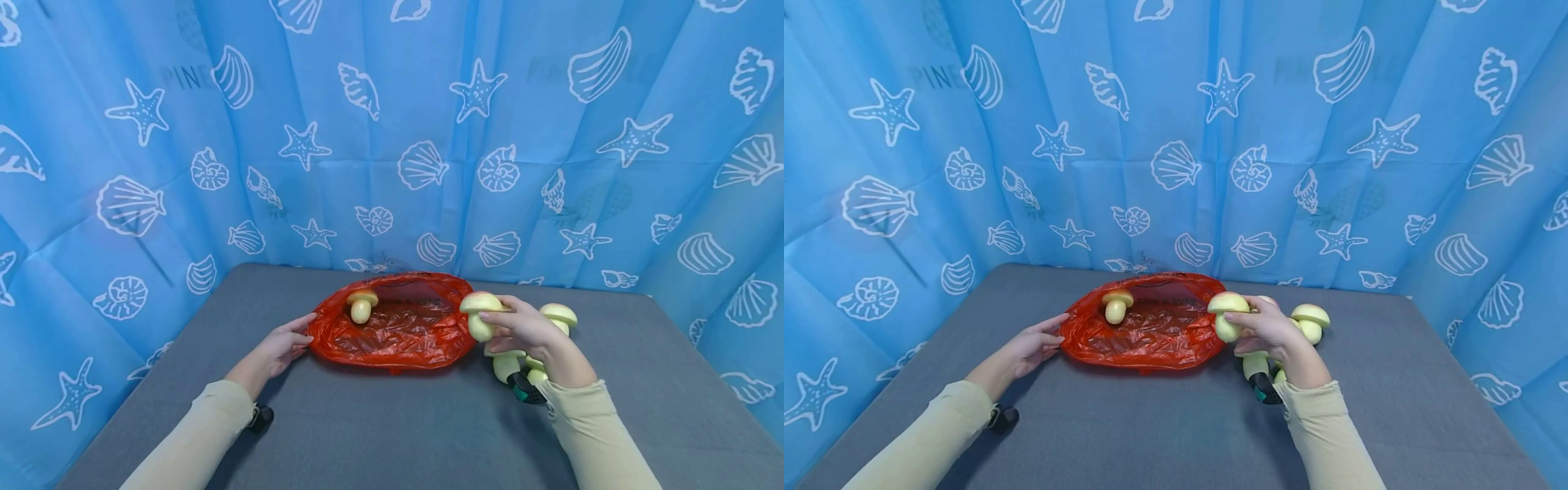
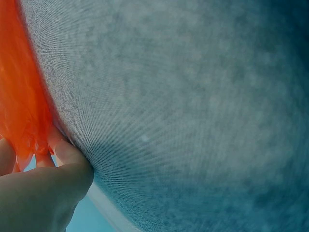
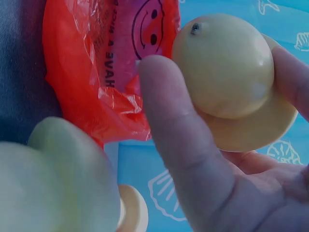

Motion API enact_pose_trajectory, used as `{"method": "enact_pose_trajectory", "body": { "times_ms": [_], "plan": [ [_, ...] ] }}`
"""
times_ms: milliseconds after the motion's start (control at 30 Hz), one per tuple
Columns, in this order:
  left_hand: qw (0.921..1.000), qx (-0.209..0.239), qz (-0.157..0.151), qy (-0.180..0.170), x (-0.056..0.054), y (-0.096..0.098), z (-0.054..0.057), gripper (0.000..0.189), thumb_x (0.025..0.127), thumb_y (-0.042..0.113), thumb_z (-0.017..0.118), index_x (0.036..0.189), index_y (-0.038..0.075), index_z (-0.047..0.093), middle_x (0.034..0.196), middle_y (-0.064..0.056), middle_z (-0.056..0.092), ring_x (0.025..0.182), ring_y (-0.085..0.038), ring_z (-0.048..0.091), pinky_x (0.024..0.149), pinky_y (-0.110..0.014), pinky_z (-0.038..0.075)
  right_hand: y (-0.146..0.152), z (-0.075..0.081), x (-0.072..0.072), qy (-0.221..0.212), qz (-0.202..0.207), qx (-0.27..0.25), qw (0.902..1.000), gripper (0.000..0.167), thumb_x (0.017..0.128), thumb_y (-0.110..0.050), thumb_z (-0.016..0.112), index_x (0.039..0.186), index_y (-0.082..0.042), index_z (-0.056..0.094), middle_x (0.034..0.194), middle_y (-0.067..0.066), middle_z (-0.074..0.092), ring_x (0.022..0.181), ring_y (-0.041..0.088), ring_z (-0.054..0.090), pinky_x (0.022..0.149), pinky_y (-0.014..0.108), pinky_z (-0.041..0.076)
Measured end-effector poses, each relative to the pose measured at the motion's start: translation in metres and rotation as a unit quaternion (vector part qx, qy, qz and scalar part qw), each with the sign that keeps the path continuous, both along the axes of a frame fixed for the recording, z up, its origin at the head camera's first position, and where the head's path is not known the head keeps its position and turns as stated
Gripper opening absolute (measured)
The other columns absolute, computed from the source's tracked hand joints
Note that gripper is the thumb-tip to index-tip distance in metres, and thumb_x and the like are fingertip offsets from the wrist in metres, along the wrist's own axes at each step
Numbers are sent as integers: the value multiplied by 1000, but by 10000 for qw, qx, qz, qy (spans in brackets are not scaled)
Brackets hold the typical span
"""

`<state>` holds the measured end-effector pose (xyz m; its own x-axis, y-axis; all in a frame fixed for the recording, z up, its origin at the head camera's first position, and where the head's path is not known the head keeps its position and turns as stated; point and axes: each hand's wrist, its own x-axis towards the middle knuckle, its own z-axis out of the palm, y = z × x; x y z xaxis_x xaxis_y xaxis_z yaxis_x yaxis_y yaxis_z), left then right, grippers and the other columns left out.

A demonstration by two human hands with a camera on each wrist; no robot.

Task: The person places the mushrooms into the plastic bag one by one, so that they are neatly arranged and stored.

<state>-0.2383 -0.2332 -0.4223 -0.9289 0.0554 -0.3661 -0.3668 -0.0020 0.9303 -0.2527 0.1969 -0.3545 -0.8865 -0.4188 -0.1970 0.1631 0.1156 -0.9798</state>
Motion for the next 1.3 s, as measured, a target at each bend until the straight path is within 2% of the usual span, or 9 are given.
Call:
{"method": "enact_pose_trajectory", "body": {
  "times_ms": [100,200,367,633,800,1000,1100,1300],
  "plan": [
    [10000,28,-5,4,0,0,0,59,97,-3,46,152,10,32,158,-19,19,120,-28,45,108,-45,31,-2,-1,-2,65,146,-85,9998,74,93,-25,65,141,13,23,87,5,67,67,19,66,65,39,58],
    [10000,47,10,-13,-1,0,0,58,97,-3,46,152,10,33,158,-19,20,122,-29,44,109,-46,30,-7,-1,-4,-2,74,-98,9999,68,95,-22,61,143,11,25,90,5,66,71,18,66,67,40,58],
    [9999,80,37,-54,-2,0,-1,58,97,-3,45,152,11,34,159,-18,19,130,-32,39,111,-48,27,-20,2,-4,-213,-218,-55,9995,68,99,-15,53,151,7,13,96,5,62,78,16,64,74,39,56],
    [10000,65,20,-54,-3,-2,-1,59,97,-4,44,152,11,32,159,-18,18,133,-33,36,111,-48,27,-32,1,-10,-468,-254,-298,9981,69,99,-12,51,151,4,9,90,1,64,74,13,63,73,37,55],
    [10000,49,37,-68,-2,-2,-1,59,96,-4,45,152,11,32,159,-19,18,133,-34,36,111,-48,27,-40,-1,-15,-598,-191,-214,9978,62,100,-13,49,147,9,15,90,1,64,77,13,64,82,42,53],
    [9999,64,37,-70,-1,-2,-2,59,97,-3,45,152,11,33,159,-18,18,136,-34,33,113,-49,24,-50,-2,-22,-660,-155,113,9976,56,100,-15,50,140,14,25,87,0,63,76,11,62,83,41,53],
    [10000,73,21,-58,-1,-2,-1,59,97,-3,46,153,11,32,159,-18,18,136,-34,33,113,-49,24,-56,-5,-26,-733,-237,176,9969,55,99,-15,52,138,15,27,87,1,63,75,12,62,88,43,52],
    [10000,62,28,-52,-3,-3,-2,58,97,-3,45,152,12,33,158,-18,21,129,-32,40,110,-47,29,-68,-7,-32,-817,-279,114,9962,52,99,-11,52,138,16,29,89,2,62,76,12,63,102,52,40]
  ]
}}
